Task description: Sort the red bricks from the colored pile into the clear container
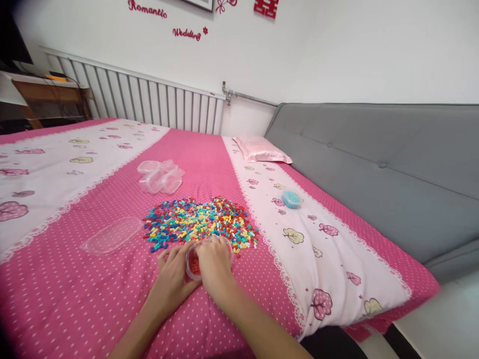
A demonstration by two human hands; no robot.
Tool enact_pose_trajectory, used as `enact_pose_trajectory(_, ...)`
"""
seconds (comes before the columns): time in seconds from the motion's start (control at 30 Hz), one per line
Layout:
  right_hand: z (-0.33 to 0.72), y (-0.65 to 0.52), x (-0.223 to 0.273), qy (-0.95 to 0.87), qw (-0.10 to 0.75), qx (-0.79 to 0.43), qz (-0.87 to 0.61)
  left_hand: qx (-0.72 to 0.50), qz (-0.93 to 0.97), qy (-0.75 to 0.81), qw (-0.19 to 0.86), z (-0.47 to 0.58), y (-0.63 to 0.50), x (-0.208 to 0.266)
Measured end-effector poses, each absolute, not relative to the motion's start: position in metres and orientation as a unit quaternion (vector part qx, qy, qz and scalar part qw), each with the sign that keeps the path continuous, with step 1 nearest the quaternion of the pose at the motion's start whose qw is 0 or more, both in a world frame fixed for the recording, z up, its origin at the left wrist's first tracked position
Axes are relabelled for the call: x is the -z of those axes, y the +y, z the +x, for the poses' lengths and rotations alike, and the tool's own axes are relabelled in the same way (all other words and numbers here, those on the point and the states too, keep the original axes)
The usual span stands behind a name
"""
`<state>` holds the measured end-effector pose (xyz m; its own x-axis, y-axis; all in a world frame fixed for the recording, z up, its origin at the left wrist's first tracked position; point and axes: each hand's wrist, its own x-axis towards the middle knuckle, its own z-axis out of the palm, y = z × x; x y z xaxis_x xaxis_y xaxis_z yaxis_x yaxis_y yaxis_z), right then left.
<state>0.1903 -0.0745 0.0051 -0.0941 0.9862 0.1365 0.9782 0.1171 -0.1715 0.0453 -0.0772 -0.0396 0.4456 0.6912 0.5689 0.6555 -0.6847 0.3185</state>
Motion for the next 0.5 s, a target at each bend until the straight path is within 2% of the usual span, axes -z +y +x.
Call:
enact_pose_trajectory(0.27,0.195,-0.083,-0.017,-0.747,0.143,-0.041,-0.648,-0.352,0.845,0.4,0.031,0.045,-0.077,0.041)
enact_pose_trajectory(0.5,0.201,-0.096,-0.036,-0.748,0.205,-0.068,-0.627,-0.357,0.84,0.407,0.042,0.046,-0.076,0.042)
